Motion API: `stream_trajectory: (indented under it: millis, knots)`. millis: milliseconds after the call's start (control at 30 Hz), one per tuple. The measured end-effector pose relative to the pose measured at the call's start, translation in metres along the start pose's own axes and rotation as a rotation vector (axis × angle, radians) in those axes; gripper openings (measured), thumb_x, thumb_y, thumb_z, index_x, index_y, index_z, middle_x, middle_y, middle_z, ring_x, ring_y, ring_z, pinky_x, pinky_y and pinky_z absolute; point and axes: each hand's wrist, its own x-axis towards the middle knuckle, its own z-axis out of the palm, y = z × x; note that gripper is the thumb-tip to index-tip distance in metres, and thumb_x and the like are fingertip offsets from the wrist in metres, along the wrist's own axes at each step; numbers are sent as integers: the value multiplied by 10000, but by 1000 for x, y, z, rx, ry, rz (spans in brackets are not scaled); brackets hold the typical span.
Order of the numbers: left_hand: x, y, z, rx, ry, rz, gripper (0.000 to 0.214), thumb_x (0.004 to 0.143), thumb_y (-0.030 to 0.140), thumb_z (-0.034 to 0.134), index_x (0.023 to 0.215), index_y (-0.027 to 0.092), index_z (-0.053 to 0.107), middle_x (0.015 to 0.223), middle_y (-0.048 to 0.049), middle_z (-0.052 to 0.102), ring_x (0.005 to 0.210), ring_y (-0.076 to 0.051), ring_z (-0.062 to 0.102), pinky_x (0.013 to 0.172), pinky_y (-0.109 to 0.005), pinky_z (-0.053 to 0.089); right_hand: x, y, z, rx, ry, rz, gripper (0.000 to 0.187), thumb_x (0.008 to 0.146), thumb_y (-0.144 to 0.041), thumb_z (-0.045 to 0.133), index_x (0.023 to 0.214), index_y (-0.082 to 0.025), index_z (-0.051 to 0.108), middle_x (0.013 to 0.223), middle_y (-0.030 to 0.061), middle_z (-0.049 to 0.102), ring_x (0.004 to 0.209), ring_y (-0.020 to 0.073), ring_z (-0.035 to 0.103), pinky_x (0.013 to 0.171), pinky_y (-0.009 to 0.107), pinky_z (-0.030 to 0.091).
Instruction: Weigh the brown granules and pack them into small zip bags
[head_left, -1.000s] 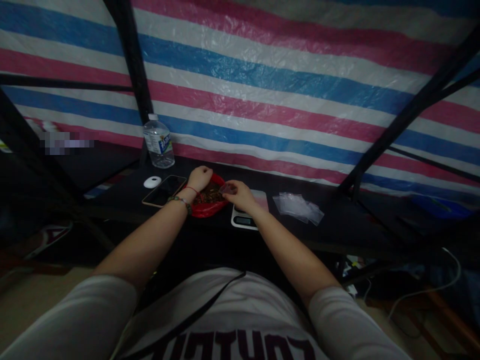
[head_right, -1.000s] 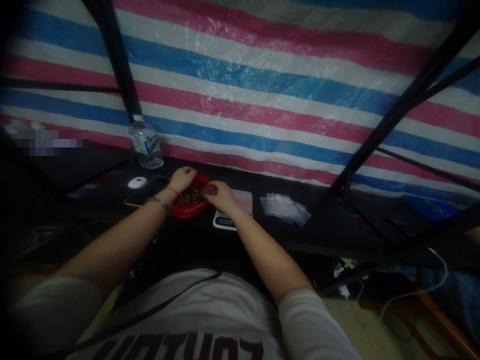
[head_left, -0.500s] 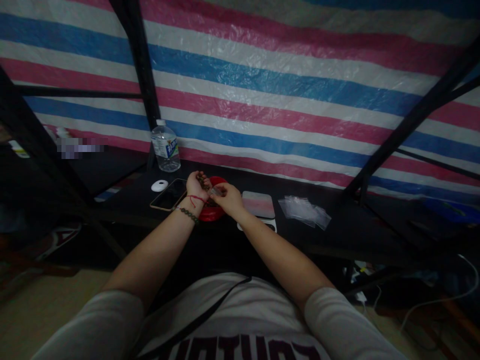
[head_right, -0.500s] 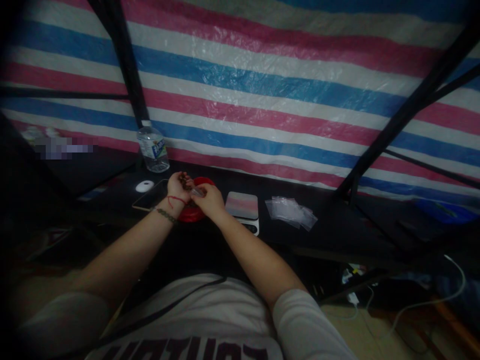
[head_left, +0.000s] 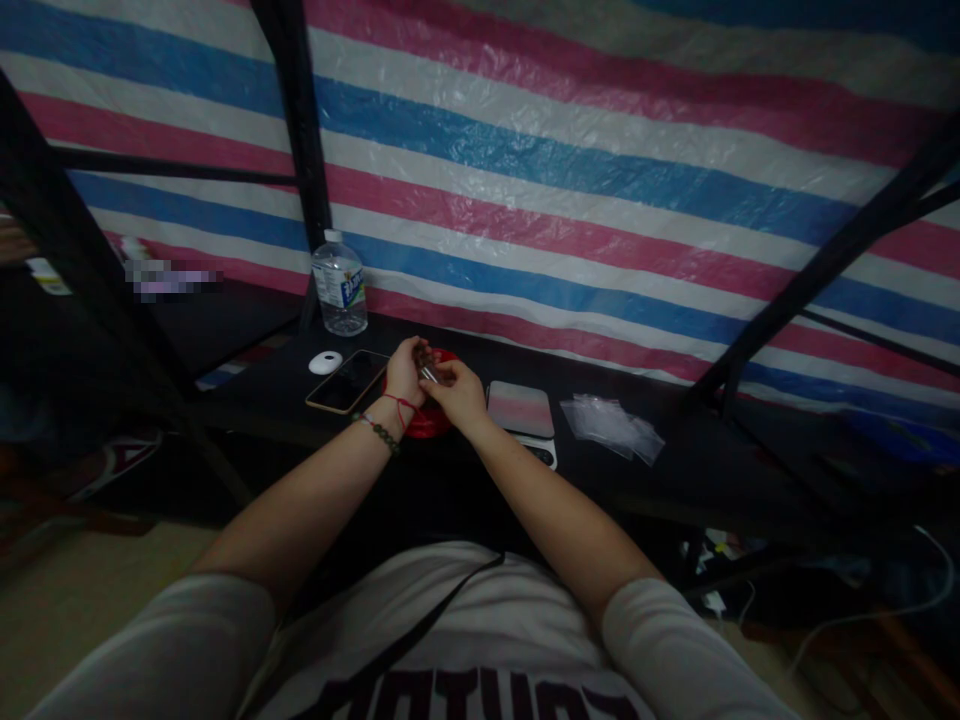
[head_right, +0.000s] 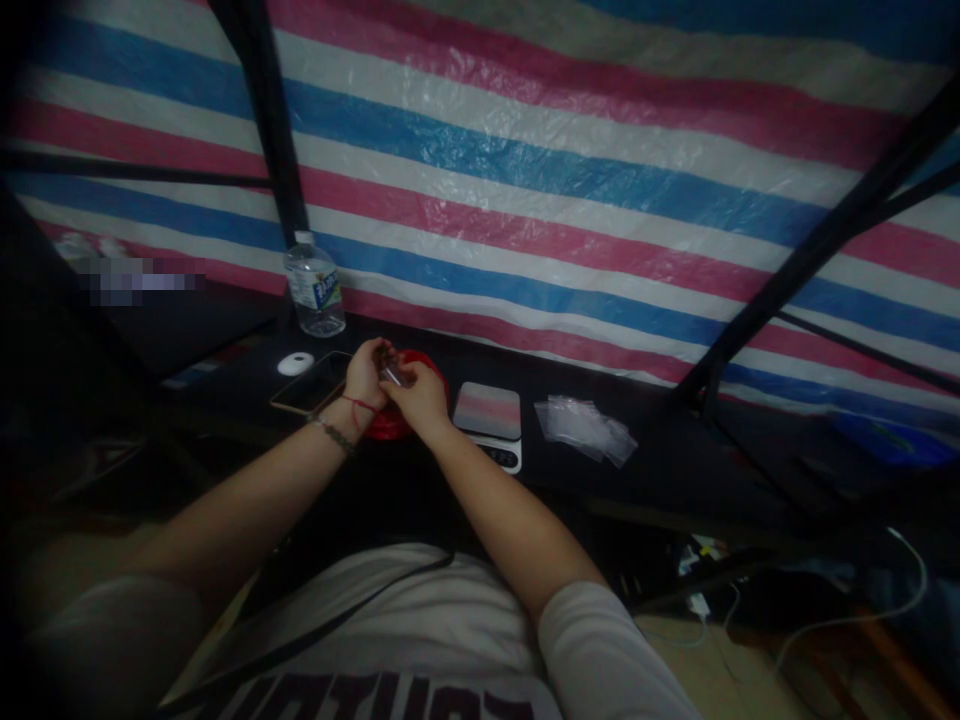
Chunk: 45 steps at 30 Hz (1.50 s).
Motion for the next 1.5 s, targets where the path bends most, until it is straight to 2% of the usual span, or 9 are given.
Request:
stream_trajectory:
  millis: [167, 333, 500, 900, 1033, 1133, 1233, 1367, 1500]
  knots:
    - [-5, -1, -1, 15, -72, 7, 84, 642, 231, 596, 651, 164, 546, 553, 34, 536, 497, -92, 534, 522, -210, 450, 1, 2, -2, 17, 9, 40, 282, 662, -323, 739, 892, -200, 633, 897, 11, 689, 805, 165, 648, 795, 312, 500]
    - [-5, -5, -7, 129, -129, 119, 138, 608, 256, 629, 695, 166, 570, 609, 24, 579, 540, -109, 565, 561, -233, 467, 3, 9, 4, 171, -49, 117, 330, 606, -245, 757, 891, -188, 601, 904, 12, 681, 814, 159, 652, 782, 302, 508]
    - [-2, -8, -7, 163, -118, 199, 146, 618, 266, 627, 715, 164, 588, 636, 20, 593, 565, -111, 581, 567, -229, 463, 5, 17, 10, 228, -9, 99, 308, 640, -263, 731, 909, -191, 599, 922, 20, 689, 820, 156, 661, 798, 305, 512]
    - [-4, -6, -5, 113, -95, 43, 207, 770, 353, 547, 788, 151, 589, 659, -24, 623, 589, -145, 619, 566, -257, 484, 7, 10, -1, 184, -78, 52, 307, 664, -239, 732, 961, -191, 670, 946, 36, 709, 871, 181, 668, 850, 344, 517]
    - [-3, -7, -8, 280, -222, 7, 365, 828, 463, 500, 802, 122, 628, 733, -80, 667, 625, -165, 630, 583, -270, 487, 9, 13, -2, 213, -108, 38, 318, 678, -207, 709, 993, -193, 671, 968, 37, 714, 888, 184, 672, 867, 352, 518]
    - [-4, -3, -9, 382, -371, 0, 525, 842, 586, 452, 917, 110, 660, 868, -121, 696, 714, -189, 650, 625, -279, 496, 10, 15, -1, 237, -135, 28, 385, 669, -179, 704, 1050, -181, 654, 1009, 48, 708, 912, 183, 672, 891, 351, 508]
    - [-7, 4, -7, 392, -432, -37, 642, 833, 673, 397, 1066, 126, 638, 1002, -143, 691, 778, -209, 656, 669, -304, 506, 10, 16, -2, 275, -113, 40, 432, 669, -184, 706, 1094, -187, 627, 1052, 48, 696, 926, 176, 668, 900, 347, 503]
    - [-8, 11, -4, 325, -397, -14, 687, 828, 701, 354, 1125, 137, 608, 1046, -166, 675, 818, -222, 658, 687, -316, 508, 8, 8, -10, 311, -72, 30, 402, 672, -221, 717, 1062, -192, 627, 1051, 40, 688, 939, 171, 659, 886, 327, 507]
    - [0, 22, -7, 481, -305, 77, 465, 800, 566, 488, 924, 151, 658, 886, -127, 691, 723, -194, 652, 639, -284, 502, 9, 4, -32, 231, 12, 12, 384, 674, -245, 720, 1045, -195, 632, 1040, 38, 686, 933, 175, 653, 888, 331, 506]
